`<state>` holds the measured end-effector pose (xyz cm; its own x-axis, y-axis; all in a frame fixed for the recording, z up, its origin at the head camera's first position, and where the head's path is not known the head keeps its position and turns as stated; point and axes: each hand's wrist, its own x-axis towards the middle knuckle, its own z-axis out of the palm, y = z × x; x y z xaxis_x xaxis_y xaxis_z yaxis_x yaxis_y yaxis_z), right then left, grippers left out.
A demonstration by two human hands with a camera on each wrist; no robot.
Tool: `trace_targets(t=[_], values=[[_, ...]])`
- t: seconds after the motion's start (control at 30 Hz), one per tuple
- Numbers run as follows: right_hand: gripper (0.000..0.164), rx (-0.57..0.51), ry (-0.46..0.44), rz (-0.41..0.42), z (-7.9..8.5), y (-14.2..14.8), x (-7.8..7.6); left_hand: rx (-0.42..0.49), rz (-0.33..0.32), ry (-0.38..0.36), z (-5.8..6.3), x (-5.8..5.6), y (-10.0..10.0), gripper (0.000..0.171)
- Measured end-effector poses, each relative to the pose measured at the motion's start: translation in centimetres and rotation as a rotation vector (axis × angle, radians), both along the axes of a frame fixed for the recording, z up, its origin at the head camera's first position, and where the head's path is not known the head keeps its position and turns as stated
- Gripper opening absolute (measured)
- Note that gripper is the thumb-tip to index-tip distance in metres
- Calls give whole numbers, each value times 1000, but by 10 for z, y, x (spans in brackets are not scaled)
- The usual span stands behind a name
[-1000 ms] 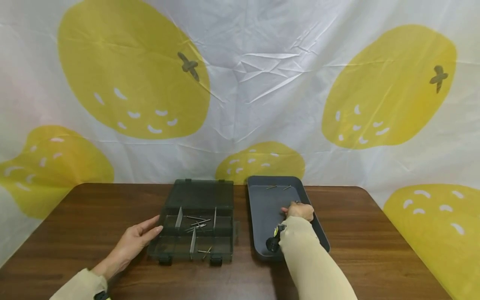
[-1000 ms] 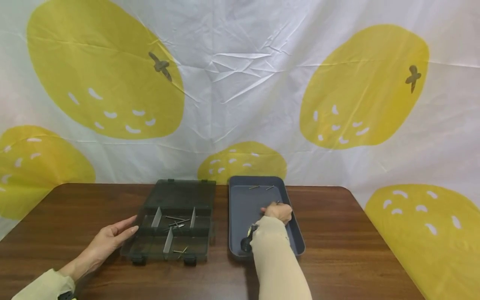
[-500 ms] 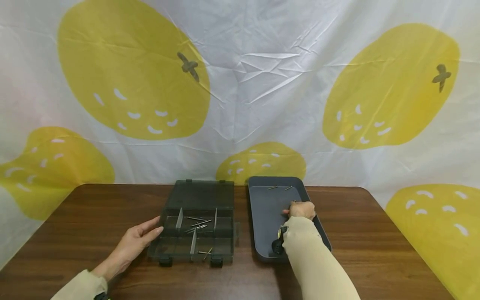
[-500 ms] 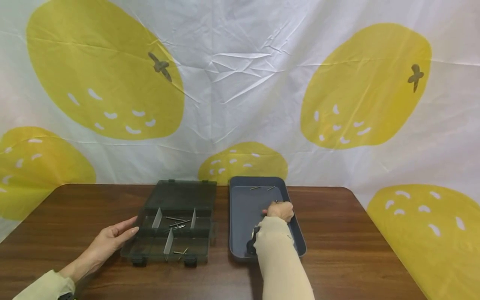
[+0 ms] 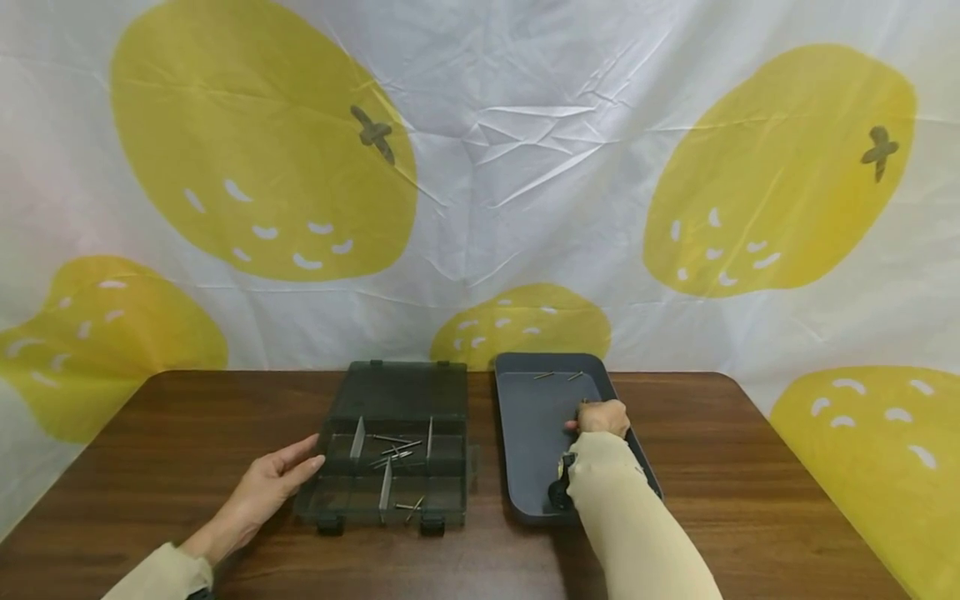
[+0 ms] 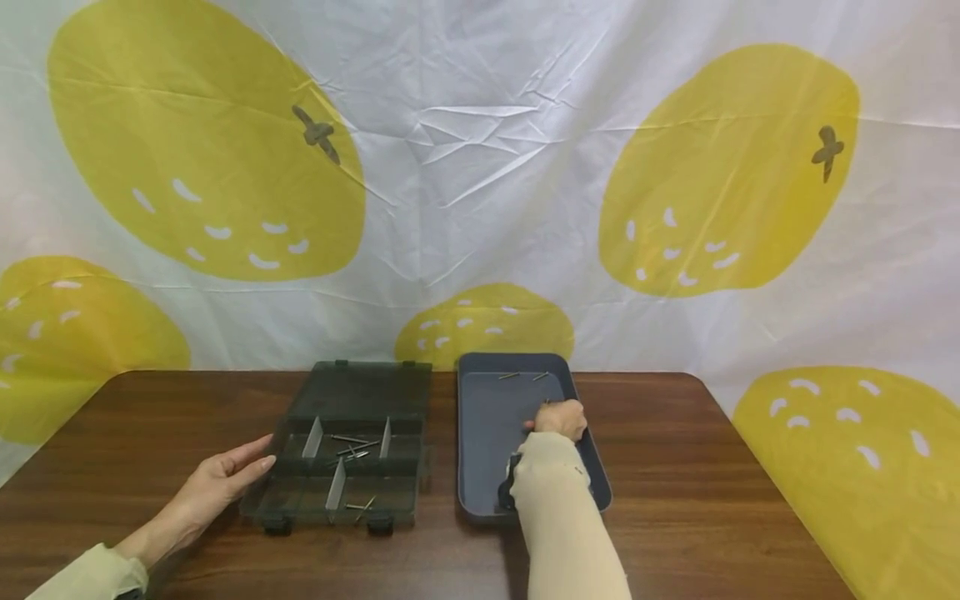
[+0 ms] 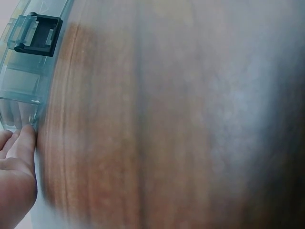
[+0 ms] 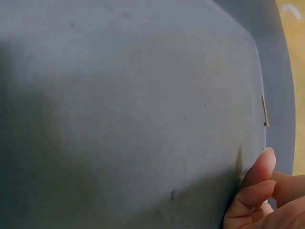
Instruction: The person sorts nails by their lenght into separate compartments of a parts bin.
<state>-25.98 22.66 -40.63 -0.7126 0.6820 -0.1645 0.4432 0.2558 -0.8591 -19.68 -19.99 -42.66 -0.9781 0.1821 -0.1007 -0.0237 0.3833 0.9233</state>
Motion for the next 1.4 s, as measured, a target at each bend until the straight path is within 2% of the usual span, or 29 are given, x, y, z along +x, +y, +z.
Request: trace_targets(t=[0.37,0.83,1.2,1.4], values=[[31,22,-23,54,0,2,-1,-4,2,-17,1,0,0,66],[26,27,-30,85,1,2,-2,4,12,-4,-1,-1,0,65],[25,-14,-56,109,7,3,2,9,28,4,0,-1,2,64],[24,-91,-30,118,8,4,4,2,32,6,1,-1,2,64]])
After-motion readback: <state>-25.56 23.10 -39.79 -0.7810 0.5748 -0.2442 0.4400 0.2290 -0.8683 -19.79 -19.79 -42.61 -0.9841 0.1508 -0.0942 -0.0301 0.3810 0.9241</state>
